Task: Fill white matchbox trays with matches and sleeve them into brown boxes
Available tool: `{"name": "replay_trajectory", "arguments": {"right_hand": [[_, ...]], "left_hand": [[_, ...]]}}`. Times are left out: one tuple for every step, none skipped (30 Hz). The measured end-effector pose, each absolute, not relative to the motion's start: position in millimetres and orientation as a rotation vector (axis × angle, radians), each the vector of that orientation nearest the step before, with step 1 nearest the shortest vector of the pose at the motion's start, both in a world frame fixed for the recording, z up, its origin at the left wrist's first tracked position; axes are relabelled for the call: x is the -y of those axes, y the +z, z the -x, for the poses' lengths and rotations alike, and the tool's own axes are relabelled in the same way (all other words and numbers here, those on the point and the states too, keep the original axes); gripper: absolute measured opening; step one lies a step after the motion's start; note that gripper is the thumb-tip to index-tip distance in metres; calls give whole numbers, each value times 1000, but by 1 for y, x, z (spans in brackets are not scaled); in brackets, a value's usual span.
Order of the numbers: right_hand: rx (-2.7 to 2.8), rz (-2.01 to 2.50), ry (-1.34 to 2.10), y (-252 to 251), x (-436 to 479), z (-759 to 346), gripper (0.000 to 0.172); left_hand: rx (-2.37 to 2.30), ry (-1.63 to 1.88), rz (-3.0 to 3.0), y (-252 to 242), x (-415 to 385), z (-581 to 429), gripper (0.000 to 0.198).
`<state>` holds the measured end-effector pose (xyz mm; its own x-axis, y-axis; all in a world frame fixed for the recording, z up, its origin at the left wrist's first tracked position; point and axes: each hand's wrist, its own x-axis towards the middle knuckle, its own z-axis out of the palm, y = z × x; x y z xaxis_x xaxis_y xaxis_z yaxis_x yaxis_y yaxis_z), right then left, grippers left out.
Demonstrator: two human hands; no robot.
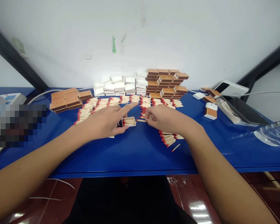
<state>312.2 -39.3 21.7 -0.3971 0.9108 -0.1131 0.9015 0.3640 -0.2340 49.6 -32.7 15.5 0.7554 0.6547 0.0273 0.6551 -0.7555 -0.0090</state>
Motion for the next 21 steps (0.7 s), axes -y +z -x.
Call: {"name": "replay_trajectory", "arguments": {"right_hand": [[2576,1699,419,21,40,-312,19],[2582,1690,430,21,40,-312,18],[2584,1678,433,21,40,-311,17],[2582,1662,429,20,40,-311,17],[2579,1642,418,20,40,-311,18],[2576,1624,403,19,40,-310,18],[2576,1611,392,19,40,-309,19],[2579,1603,387,19,40,-308,20],[2584,1603,389,18,39,-307,20],[2590,1607,396,17,39,-305,21],[2596,1616,410,17,39,-304,20],[2601,1627,425,16,38,-302,20],[2603,1636,436,15,38,-302,19],[2603,1644,442,15,38,-301,18],[2599,1650,442,14,38,-301,18],[2595,1651,436,14,38,-302,17],[2591,1650,425,14,38,-303,18],[2587,1647,411,14,38,-304,20],[2586,1643,399,14,38,-305,21],[2589,1639,389,15,38,-305,23],[2594,1636,384,15,39,-306,24]], "left_hand": [[1092,-40,2923,15,33,-50,90],[1091,-44,2917,15,33,-49,89],[1088,-47,2909,15,32,-49,89],[1086,-47,2902,15,32,-50,89],[1085,-45,2896,15,32,-50,88],[1085,-42,2895,15,33,-50,88],[1089,-39,2897,16,33,-50,88],[1094,-36,2900,16,33,-51,88],[1099,-35,2902,16,33,-51,88],[1102,-37,2902,16,33,-51,87],[1102,-43,2902,16,33,-51,87],[1100,-49,2902,16,33,-51,87],[1096,-53,2902,16,33,-51,86],[1091,-56,2904,15,33,-50,86],[1086,-57,2906,15,32,-50,86],[1083,-55,2906,15,32,-50,86],[1082,-50,2905,15,32,-50,87],[1082,-42,2903,15,31,-50,87],[1083,-37,2902,15,31,-50,87],[1084,-35,2902,15,31,-50,87],[1086,-38,2903,15,32,-50,87]]}}
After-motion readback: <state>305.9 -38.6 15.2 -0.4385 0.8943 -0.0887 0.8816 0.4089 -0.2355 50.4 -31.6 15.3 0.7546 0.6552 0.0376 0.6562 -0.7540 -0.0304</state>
